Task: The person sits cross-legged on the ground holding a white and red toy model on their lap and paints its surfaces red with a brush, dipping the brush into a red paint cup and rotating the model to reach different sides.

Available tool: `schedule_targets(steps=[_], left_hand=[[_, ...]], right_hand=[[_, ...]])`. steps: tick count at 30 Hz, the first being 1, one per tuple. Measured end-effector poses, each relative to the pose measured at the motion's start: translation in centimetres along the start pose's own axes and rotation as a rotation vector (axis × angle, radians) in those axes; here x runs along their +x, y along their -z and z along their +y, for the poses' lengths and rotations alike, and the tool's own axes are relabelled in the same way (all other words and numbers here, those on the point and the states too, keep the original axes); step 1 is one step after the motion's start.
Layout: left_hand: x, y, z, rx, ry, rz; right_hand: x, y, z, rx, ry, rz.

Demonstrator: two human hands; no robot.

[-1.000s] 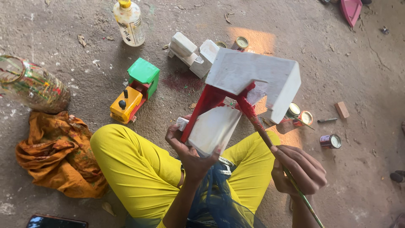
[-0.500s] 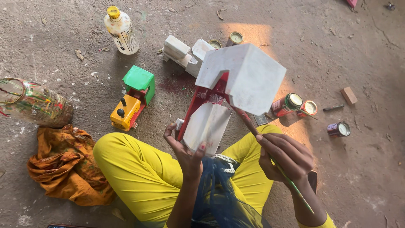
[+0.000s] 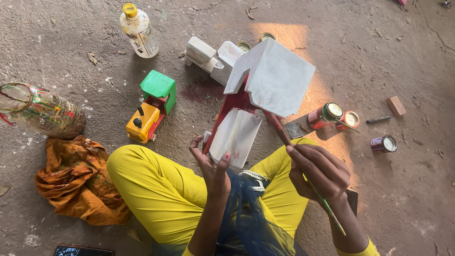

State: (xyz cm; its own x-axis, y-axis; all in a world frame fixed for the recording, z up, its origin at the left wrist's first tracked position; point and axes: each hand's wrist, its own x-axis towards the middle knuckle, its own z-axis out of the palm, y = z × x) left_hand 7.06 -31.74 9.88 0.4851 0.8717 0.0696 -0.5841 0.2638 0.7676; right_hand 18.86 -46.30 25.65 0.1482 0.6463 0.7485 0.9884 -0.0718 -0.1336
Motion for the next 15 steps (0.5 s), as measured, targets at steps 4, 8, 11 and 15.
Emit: schedule_targets(steps=[4, 8, 11, 15], left_hand=[[0.17, 0.1, -0.21, -0.01, -0.006, -0.002], [0.06, -0.06, -0.06, -0.008, -0.009, 0.002], [-0.08, -0.24, 0.06, -0.017, -0.004, 0.005], [-0.06, -0.38, 0.04, -0.029, -0.005, 0.019]], right_hand=[[0.19, 0.07, -0.32, -0.016, 0.003, -0.03], [0.5, -0.22, -0.18, -0.03, 0.023, -0.033], [0.44, -0.35, -0.28, -0.068, 0.045, -0.025], [0.19, -0.1, -0.43, -0.072, 0.059, -0.029]])
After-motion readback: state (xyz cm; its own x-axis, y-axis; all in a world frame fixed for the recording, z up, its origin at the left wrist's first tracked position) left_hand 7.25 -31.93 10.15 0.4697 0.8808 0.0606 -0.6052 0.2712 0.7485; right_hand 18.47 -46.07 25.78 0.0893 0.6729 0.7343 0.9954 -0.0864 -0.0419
